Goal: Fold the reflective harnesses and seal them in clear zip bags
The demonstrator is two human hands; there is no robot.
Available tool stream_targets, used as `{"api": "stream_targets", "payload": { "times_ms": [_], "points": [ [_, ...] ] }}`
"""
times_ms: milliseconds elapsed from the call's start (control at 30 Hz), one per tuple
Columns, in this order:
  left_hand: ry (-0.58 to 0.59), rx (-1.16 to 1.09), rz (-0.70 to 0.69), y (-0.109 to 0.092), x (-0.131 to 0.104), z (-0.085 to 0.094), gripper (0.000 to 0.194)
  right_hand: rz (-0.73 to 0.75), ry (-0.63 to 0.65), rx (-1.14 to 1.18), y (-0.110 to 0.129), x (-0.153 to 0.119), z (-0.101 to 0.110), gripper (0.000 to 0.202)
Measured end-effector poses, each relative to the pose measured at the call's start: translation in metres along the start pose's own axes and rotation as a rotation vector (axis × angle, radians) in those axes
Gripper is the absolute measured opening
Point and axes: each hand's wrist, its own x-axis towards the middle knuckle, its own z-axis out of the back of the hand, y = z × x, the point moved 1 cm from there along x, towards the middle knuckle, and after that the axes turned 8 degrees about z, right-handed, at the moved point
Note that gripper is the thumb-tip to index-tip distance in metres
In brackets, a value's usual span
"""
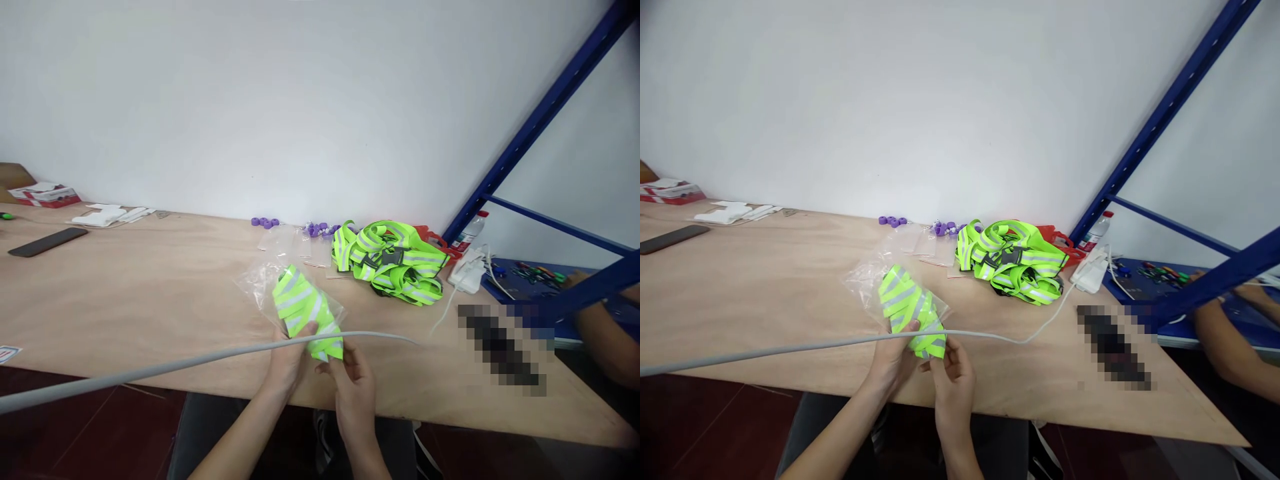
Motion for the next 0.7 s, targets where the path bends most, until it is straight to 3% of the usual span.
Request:
{"api": "stream_targets", "payload": {
  "times_ms": [200, 333, 400, 467, 567, 633, 700],
  "points": [
    [0.11, 0.013, 0.134, 0.022, -0.01, -0.001, 0.044, -0.026, 0.063, -0.065, 0.001, 0.008, -0.004, 0.042],
    [0.062, -0.051, 0.16, 0.013, -0.008, 0.002, 0.046, 0.005, 0.245, -0.098, 0.008, 0.005, 0.003, 0.043],
    [0.061, -0.096, 0.17, 0.003, -0.005, 0.006, 0.049, 0.095, 0.298, -0.197, 0.011, 0.006, 0.013, 0.04],
    [0.076, -0.117, 0.232, -0.005, -0.004, 0.011, 0.054, 0.298, 0.296, -0.39, 0.015, 0.013, 0.026, 0.032],
    [0.121, -0.111, 0.355, -0.012, -0.005, 0.019, 0.054, 0.778, 0.31, -0.697, 0.024, 0.033, 0.038, 0.034],
    [0.177, -0.09, 0.433, -0.015, -0.006, 0.021, 0.05, 1.053, 0.427, -0.827, 0.033, 0.047, 0.038, 0.041],
    [0.23, -0.05, 0.52, -0.019, -0.007, 0.022, 0.046, 1.209, 0.588, -0.89, 0.043, 0.057, 0.033, 0.041]
  ]
}}
